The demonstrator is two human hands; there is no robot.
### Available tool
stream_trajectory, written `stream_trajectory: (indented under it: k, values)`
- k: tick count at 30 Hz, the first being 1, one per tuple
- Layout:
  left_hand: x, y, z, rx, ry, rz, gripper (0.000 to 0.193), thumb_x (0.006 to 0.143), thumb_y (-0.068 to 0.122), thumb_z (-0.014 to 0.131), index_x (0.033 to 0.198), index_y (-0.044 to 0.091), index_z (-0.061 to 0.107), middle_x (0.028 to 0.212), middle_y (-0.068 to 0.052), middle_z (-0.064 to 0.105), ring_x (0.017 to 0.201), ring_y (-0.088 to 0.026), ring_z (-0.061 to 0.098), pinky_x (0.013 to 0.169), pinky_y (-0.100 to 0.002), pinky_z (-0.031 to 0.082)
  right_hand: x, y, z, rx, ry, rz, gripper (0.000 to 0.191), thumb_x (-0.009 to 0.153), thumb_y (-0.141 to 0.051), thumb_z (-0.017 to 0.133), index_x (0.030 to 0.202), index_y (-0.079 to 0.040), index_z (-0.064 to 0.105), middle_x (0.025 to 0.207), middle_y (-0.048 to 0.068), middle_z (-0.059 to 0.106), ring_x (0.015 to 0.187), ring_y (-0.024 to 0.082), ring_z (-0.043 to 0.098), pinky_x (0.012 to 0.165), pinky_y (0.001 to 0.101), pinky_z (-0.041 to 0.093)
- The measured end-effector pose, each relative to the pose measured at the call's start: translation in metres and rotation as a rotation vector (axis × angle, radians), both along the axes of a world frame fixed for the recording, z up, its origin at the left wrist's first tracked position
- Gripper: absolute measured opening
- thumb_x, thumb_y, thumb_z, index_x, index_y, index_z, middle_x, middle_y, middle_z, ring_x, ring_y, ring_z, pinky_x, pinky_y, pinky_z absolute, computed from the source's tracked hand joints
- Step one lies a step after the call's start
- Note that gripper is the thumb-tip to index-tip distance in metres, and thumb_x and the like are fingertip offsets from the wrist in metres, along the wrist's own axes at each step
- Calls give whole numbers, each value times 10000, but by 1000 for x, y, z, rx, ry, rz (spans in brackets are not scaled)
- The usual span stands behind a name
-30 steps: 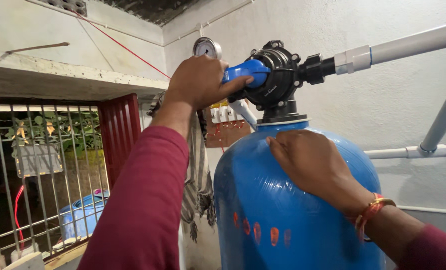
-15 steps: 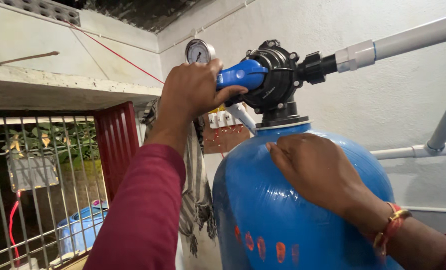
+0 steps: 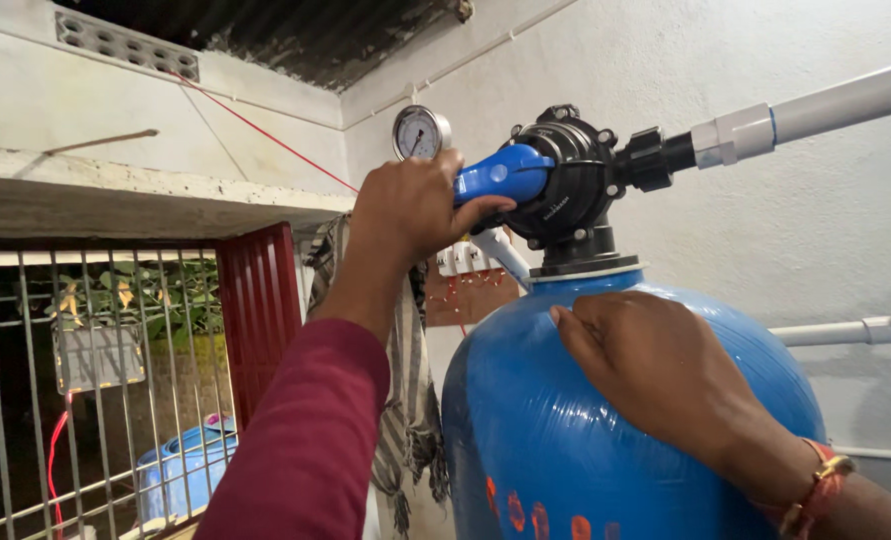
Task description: The person flips circuit breakers on a wall-mounted electrical panel, then moves to a row of blue water filtration tanks. They open and close blue ball valves on each tank, checking gauges and touching the tank bodies. The person also presses buttons on a control panel and returns to the electrical panel to flip breakers again.
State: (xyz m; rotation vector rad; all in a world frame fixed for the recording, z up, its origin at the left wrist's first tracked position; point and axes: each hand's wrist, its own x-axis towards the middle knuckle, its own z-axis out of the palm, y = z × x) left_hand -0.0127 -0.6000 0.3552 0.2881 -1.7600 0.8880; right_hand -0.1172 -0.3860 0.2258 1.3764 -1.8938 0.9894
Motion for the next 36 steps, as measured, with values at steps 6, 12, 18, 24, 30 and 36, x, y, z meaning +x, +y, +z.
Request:
stream_trajectory:
  k: [6,12,18,24,30,36]
  values:
    - [0,1,-2,-22,8,17,922,814,903,488,1033,37,715,704,-176,717,678,-371,733,610,-485,580,-3,-1,-3,-60,65,30,449,972,-434,543,794,-57,709,730,194,686,710,388,662,712,518,503]
    - [0,5,-3,-28,12,5,918,825,894,489,1045,32,712,735,-175,724,690,-367,733,616,-483,575,-4,0,-3,-33,20,17,456,979,-437,542,790,-52,698,723,195,688,705,391,665,717,517,502]
    - [0,5,-15,-38,93,-133,845,849,843,575,974,14,680,717,-153,703,720,-346,726,637,-467,566,-5,-1,-7,-99,96,48,425,969,-383,533,765,-45,690,717,202,678,712,415,649,687,532,489]
    - [2,10,-17,-98,73,-120,817,913,791,604,1086,-6,656,899,-176,717,883,-360,700,744,-487,537,-10,-1,-11,-159,137,79,405,968,-351,542,755,-38,685,750,206,678,747,439,641,680,540,488]
    - [6,26,-31,122,104,-197,734,868,678,683,1235,45,640,1136,-187,666,1077,-419,586,829,-596,453,-17,-2,-20,-211,253,109,374,993,-316,537,783,-43,684,783,206,685,775,443,641,692,551,486]
    - [3,43,-38,220,185,-118,714,883,641,682,1289,64,579,1234,-160,640,1172,-396,561,904,-634,424,-12,0,-21,-200,242,74,390,1003,-328,535,784,-42,685,799,196,693,784,434,647,703,547,496]
